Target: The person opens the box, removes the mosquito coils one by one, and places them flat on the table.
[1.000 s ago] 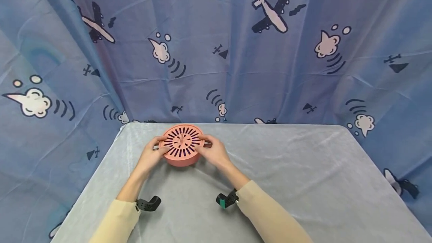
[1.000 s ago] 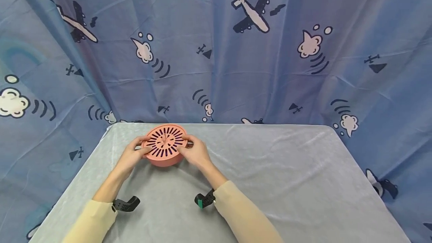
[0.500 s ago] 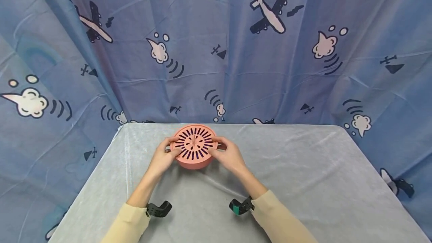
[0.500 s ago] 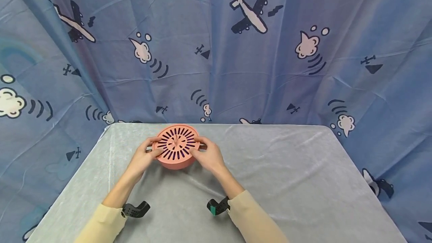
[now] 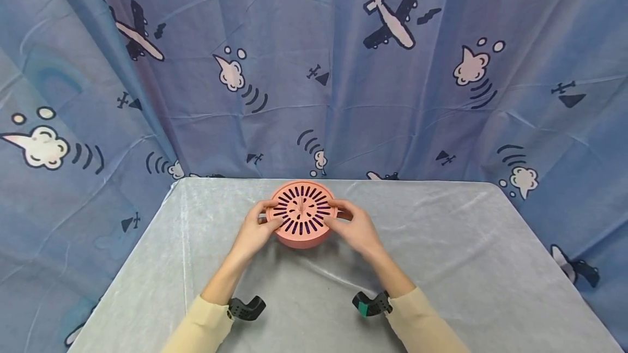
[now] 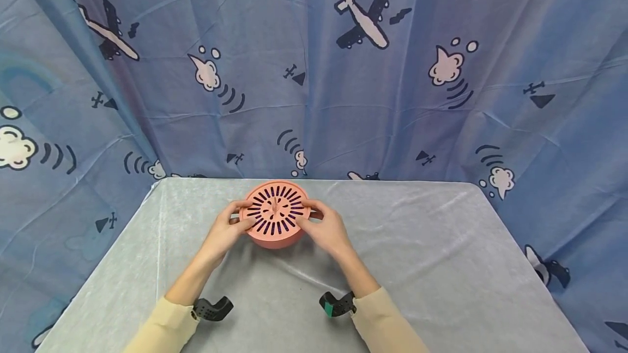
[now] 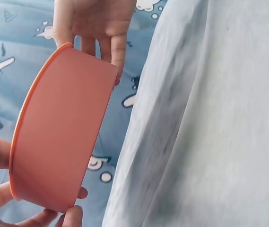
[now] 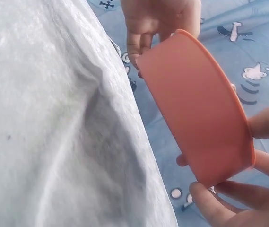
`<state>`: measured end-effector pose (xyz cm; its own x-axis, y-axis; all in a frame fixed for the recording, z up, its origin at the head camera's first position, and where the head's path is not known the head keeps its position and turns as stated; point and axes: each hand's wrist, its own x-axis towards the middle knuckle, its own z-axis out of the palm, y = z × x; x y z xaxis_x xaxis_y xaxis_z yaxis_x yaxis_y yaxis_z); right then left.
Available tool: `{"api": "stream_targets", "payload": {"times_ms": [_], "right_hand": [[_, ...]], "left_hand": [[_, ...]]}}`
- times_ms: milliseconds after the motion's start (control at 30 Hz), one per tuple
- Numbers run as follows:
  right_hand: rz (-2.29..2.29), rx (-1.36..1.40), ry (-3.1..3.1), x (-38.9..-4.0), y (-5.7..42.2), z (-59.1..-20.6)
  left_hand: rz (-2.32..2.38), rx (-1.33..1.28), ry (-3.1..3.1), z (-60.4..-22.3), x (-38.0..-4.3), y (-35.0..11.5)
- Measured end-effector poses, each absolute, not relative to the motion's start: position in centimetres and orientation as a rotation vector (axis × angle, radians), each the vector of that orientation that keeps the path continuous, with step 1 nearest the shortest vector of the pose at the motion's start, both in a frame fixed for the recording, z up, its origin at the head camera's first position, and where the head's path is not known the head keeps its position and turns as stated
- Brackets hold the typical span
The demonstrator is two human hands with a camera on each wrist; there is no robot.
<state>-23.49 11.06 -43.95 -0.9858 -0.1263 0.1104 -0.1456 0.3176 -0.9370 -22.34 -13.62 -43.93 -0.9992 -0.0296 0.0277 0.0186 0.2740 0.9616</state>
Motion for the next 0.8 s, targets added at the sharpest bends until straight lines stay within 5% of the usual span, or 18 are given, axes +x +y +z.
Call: {"api": "stream_targets", "payload": {"times_ms": [800], "right_hand": [[1.853,0.217,-2.597,-23.2,17.4,-44.8]], "left_hand": [[-1.85,-0.139,-2.539,-46.0,-22.9,-8.4]]}}
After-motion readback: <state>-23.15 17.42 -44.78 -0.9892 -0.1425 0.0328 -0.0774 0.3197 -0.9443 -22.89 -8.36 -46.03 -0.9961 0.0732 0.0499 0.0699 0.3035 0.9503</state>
